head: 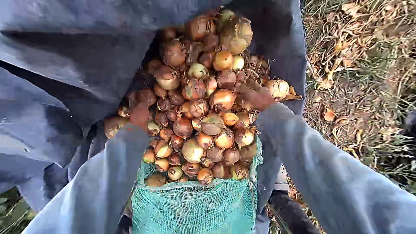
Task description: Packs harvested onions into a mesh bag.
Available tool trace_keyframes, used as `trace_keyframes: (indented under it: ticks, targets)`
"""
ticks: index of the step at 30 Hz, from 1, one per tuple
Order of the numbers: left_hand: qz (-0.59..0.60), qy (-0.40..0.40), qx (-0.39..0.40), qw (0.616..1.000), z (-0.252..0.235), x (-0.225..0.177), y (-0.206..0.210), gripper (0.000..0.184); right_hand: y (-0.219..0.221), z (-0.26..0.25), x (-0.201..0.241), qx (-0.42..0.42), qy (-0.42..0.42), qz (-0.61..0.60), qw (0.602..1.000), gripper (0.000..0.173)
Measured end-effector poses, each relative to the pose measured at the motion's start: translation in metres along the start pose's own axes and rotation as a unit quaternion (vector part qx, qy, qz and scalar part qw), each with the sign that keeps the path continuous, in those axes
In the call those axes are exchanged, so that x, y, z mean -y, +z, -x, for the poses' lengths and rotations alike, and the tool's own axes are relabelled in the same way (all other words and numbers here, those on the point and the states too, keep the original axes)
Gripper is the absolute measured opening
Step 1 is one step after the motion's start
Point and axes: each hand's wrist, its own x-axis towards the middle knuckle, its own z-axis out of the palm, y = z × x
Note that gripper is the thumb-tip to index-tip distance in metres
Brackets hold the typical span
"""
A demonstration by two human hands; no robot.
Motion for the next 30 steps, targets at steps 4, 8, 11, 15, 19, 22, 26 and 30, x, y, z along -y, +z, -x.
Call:
trace_keyframes:
  ticks: [4, 8, 11, 15, 19, 22, 26, 30]
  targets:
    - [-0.100, 0.043, -0.026, 0.994, -0.014, 0.002, 0.019, 0.078, 0.038, -0.013, -0.026, -0.050, 0.019, 0.057, 0.997, 0.097]
    - [0.126, -0.034, 0.036, 0.991, 0.003, 0.009, 0.010, 0.056, 0.034, 0.005, -0.026, -0.042, -0.005, 0.137, 0.990, 0.082]
    - [0.167, -0.024, 0.128, 0.977, 0.019, -0.003, 0.025, 0.052, 0.017, 0.008, -0.024, 0.060, -0.049, 0.172, 0.982, 0.070]
    - [0.155, -0.112, 0.099, 0.977, 0.037, -0.038, 0.060, 0.056, 0.021, 0.004, -0.021, 0.141, -0.015, 0.018, 0.990, 0.058]
    - [0.121, -0.083, 0.126, 0.981, 0.059, -0.040, 0.062, 0.054, 0.024, 0.017, -0.017, 0.166, -0.048, 0.112, 0.979, 0.056]
    - [0.107, -0.141, 0.189, 0.966, 0.061, -0.029, 0.066, 0.067, 0.040, 0.034, -0.019, 0.252, -0.019, 0.141, 0.957, 0.055]
    - [0.034, -0.171, 0.214, 0.961, 0.068, -0.033, 0.071, 0.068, 0.086, 0.056, -0.022, 0.235, 0.044, 0.051, 0.970, 0.075]
    - [0.037, -0.118, 0.285, 0.951, 0.067, -0.015, 0.070, 0.073, 0.094, 0.066, -0.014, 0.222, 0.031, 0.056, 0.973, 0.072]
